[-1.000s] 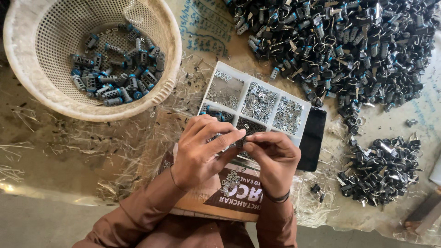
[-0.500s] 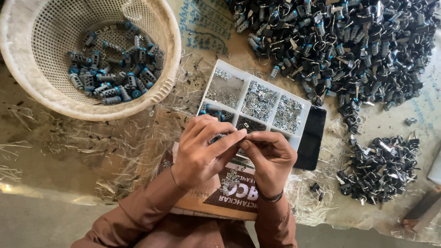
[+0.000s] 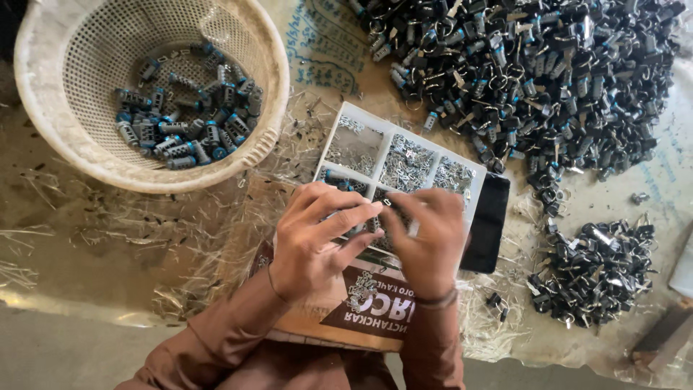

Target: The person picks small blue plastic clip bodies and metal clamp parts from a compartment organizer box and assembles them together by hand, pressing the parts to fit. Finished assembled keychain clamps are placed on the box lid and nearby surface.

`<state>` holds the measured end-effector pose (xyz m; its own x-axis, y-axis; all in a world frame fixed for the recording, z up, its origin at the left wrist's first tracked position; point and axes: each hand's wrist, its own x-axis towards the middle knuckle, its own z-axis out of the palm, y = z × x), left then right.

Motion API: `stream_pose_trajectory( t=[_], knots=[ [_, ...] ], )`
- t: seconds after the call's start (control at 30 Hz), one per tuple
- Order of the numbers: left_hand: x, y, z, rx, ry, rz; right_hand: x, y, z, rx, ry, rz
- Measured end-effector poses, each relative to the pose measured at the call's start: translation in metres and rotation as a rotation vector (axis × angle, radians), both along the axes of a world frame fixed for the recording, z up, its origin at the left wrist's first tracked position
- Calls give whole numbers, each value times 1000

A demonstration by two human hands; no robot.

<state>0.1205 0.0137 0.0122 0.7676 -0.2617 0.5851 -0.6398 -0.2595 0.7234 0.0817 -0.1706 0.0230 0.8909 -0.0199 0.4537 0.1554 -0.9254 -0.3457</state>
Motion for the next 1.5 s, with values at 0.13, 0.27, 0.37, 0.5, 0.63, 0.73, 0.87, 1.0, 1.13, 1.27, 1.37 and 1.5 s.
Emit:
stream_pose_trajectory(
  t=[0.13,0.27,0.37,0.5,0.63,0.73,0.87,1.0,1.13,1.27,1.37,1.5],
  knots=[
    [1,-1,1,-2,5,-18,5,11,1,-58,117,-31],
    [0,-1,1,-1,6,-5,-3,11,5,99,-4,-123],
    [0,-1,2,15,-5,4,-4,11,6,175,13,-124],
    [0,-1,3,21,-10,-3,-4,11,4,212,-10,-125],
    [1,0,2,45,-31,-8,-10,8,3,385,18,-129],
    [1,0,1,73,-58,-19,-15,5,4,619,86,-20],
    [0,0,0,86,-81,-17,-19,8,3,653,106,78],
    [-1,0,-1,88,-81,-12,-19,11,4,627,114,98],
    [-1,0,-2,94,-89,-19,-19,11,4,657,112,85],
    [-1,1,-4,111,-111,-31,-19,12,1,676,100,67],
    [-1,-1,-5,144,-135,-32,-20,15,-4,682,85,42],
    [-1,1,-3,136,-123,-34,-21,12,-9,774,83,64]
  ],
)
